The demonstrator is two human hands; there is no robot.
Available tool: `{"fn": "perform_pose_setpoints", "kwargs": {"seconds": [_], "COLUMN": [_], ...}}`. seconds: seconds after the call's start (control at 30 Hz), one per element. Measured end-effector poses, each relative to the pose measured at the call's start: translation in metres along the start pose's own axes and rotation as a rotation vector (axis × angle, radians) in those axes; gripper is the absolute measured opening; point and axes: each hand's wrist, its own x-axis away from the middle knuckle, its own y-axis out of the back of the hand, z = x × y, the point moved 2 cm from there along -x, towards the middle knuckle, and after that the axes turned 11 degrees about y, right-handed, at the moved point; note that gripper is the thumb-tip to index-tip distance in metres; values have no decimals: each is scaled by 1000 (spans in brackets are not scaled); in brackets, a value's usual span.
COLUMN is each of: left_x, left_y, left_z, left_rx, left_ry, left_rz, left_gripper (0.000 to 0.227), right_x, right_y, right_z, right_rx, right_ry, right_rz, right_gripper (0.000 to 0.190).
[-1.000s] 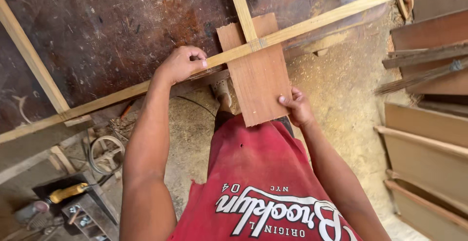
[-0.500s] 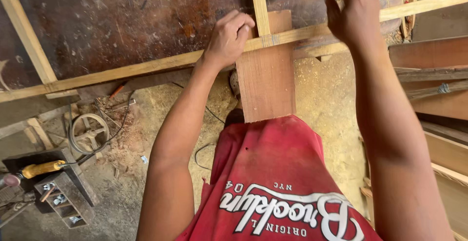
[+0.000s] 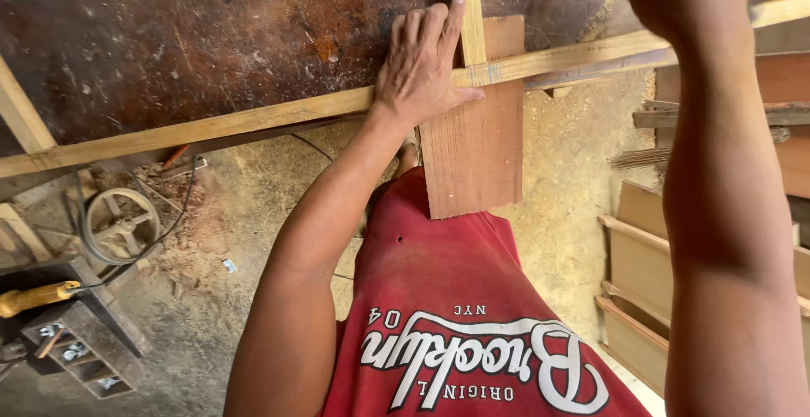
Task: The person assembles a wooden frame by positioning a small wooden block at a joint and hammering nails to secure it. They repeat this process for multiple joints, using a hammer and nails to fasten the pieces together.
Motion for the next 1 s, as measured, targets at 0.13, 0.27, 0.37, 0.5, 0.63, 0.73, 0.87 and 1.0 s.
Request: {"fn": "perform_pose_setpoints", "kwargs": {"seconds": [0.13, 0.27, 0.37, 0.5, 0.63, 0.73, 0.87, 1.0], "left_x": [-2, 0, -3, -1, -9, -6, -12, -5], "left_y": [-2, 0, -1, -1, 0, -2, 1, -2], "left_z": [1, -1, 1, 2, 11, 20, 28, 24], "left_rx": [61, 92, 90, 154, 158, 192, 200, 229], "left_ry": [-2, 21, 36, 46, 82, 97, 33, 41], "left_rz": [-44, -26, 1, 25, 104, 217, 182, 181], "left_gripper": [143, 139, 134, 135, 127, 126, 129, 133], "right_x": [59, 89, 86, 67, 53, 46, 43, 45], "right_y": [6, -2, 1, 19, 32, 27, 24, 31], "right_z": [31, 60, 76, 100, 123, 130, 142, 157], "right_rx": [-281, -253, -128, 224, 452, 492, 504, 576], "right_ry": [-184, -175, -18, 127, 501, 608, 644, 674], "right_rz": [87, 46, 35, 156, 4, 3, 22, -6], "right_gripper": [44, 37, 27, 12, 5, 6, 15, 22]}}
